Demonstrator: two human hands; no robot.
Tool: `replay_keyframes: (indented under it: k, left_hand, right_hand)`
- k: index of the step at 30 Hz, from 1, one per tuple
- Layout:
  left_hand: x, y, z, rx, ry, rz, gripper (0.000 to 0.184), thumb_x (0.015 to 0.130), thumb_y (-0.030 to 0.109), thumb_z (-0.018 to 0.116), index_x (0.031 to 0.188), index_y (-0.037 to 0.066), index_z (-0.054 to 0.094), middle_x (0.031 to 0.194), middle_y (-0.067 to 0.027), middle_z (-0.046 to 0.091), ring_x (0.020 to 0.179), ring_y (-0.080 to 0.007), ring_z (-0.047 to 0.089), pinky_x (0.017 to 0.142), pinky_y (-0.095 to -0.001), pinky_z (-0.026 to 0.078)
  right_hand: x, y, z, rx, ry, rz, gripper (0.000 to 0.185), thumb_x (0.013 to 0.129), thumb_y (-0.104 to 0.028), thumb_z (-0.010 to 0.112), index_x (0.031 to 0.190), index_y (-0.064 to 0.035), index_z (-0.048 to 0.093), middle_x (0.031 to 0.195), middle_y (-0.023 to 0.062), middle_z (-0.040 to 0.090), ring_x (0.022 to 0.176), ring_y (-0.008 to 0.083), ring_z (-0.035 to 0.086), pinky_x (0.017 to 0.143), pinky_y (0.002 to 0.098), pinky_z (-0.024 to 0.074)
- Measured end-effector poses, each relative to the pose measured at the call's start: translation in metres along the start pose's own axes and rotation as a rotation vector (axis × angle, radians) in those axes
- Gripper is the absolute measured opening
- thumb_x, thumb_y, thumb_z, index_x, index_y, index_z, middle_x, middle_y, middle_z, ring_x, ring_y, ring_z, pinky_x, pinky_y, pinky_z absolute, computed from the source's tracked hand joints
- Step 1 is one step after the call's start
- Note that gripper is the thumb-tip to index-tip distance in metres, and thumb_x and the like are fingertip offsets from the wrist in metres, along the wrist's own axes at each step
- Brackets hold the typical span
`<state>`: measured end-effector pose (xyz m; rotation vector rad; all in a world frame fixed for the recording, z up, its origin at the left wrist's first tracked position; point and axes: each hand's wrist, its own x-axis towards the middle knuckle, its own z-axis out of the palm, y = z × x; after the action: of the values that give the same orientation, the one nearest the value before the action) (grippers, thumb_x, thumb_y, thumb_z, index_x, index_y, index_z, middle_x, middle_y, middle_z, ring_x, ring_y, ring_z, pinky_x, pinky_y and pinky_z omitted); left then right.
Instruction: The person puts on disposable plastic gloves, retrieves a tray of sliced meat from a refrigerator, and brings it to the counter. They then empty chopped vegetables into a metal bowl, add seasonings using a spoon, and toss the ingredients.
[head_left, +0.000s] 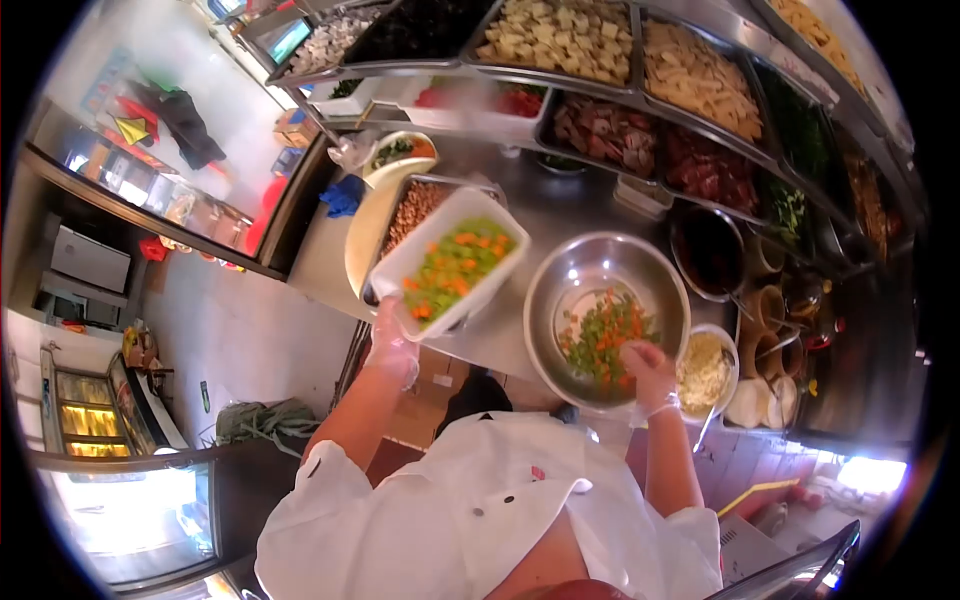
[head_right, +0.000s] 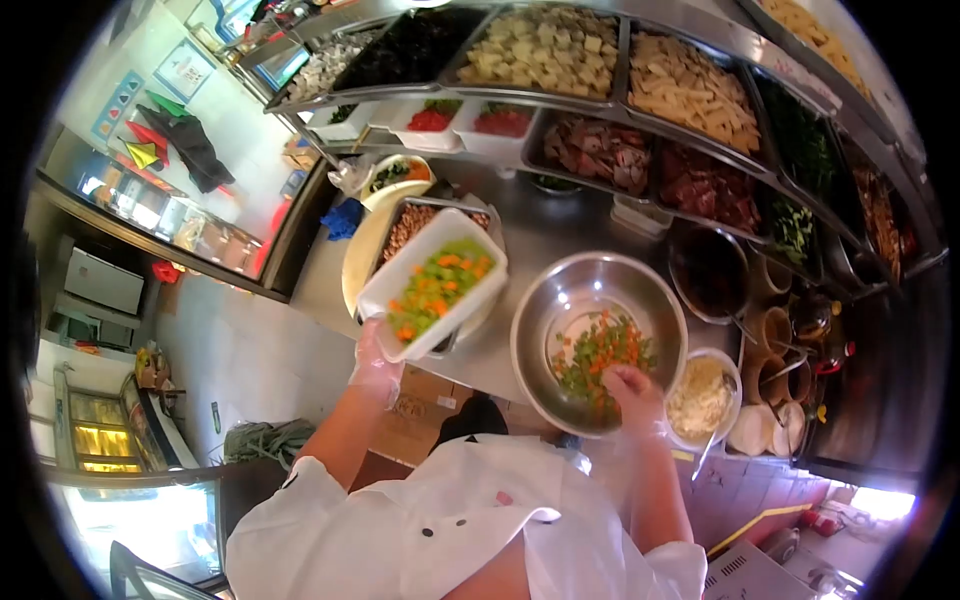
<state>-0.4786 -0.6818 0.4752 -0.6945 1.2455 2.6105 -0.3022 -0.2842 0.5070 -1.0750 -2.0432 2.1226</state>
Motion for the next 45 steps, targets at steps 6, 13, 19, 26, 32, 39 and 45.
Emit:
replay_keyframes:
  k: [6,13,19,26,32,39,45]
  left_hand:
    - [0.120,0.091,0.014,-0.126,-0.010,0.216,0.056,0.100,0.035,0.052,0.144,0.001,0.043,0.144,-0.0135,0.055,0.129,-0.0296,0.056,0.105,-0.0466,0.050]
    - [0.279,0.171,0.046,-0.142,0.102,0.168,0.051,0.100,0.034,0.056,0.143,0.010,0.046,0.140,-0.0128,0.055,0.124,-0.0279,0.059,0.100,-0.0436,0.052]
    - [0.343,0.207,0.100,-0.058,0.075,0.115,0.049,0.097,0.036,0.063,0.136,0.011,0.048,0.134,-0.0136,0.057,0.121,-0.0283,0.060,0.092,-0.0455,0.055]
    - [0.450,0.212,0.074,0.651,-0.400,0.465,0.061,0.096,0.037,0.065,0.145,0.009,0.044,0.131,-0.0099,0.055,0.108,-0.0244,0.058,0.090,-0.0402,0.051]
    - [0.309,0.213,-0.031,0.836,-0.272,0.318,0.049,0.096,0.029,0.065,0.133,-0.001,0.054,0.110,-0.0064,0.062,0.099,-0.0141,0.057,0.090,-0.0320,0.048]
    - [0.191,0.197,-0.215,0.740,0.084,-0.150,0.038,0.095,0.024,0.069,0.127,0.004,0.060,0.100,-0.0044,0.063,0.093,-0.0139,0.059,0.085,-0.0323,0.049]
    - [0.135,0.200,-0.268,0.579,0.340,-0.159,0.030,0.094,0.021,0.065,0.118,0.002,0.066,0.093,-0.0047,0.068,0.079,-0.0119,0.063,0.072,-0.0281,0.051]
  right_hand:
    - [-0.004,0.029,0.065,-0.112,0.086,-0.021,0.021,0.089,-0.020,0.075,0.105,-0.0064,0.075,0.092,-0.0007,0.070,0.084,0.0091,0.062,0.077,0.0249,0.0494]
    - [-0.020,0.013,0.192,-0.232,0.179,-0.029,0.019,0.089,-0.016,0.075,0.104,-0.0046,0.074,0.090,0.0007,0.070,0.081,0.0108,0.062,0.077,0.0270,0.0504]
    - [-0.035,-0.019,0.267,-0.156,0.160,0.053,0.023,0.090,-0.024,0.073,0.102,-0.0033,0.075,0.090,0.0021,0.071,0.085,0.0106,0.063,0.080,0.0281,0.0496]
    - [-0.004,-0.058,0.326,-0.407,0.038,-0.021,0.024,0.090,-0.024,0.074,0.103,-0.0042,0.075,0.093,0.0011,0.072,0.085,0.0105,0.063,0.080,0.0272,0.0511]
    - [0.076,-0.119,0.419,-0.544,-0.239,-0.227,0.028,0.092,-0.028,0.074,0.105,-0.0036,0.074,0.104,0.0080,0.074,0.092,0.0156,0.067,0.085,0.0306,0.0525]
    - [0.260,-0.161,0.580,-0.590,-0.255,-0.373,0.029,0.089,-0.021,0.070,0.113,-0.0043,0.071,0.107,0.0082,0.074,0.096,0.0166,0.068,0.087,0.0338,0.0528]
    - [0.450,-0.089,0.672,-0.531,-0.092,-0.419,0.044,0.088,-0.021,0.065,0.130,-0.0087,0.064,0.117,0.0108,0.073,0.104,0.0237,0.070,0.092,0.0312,0.0515]
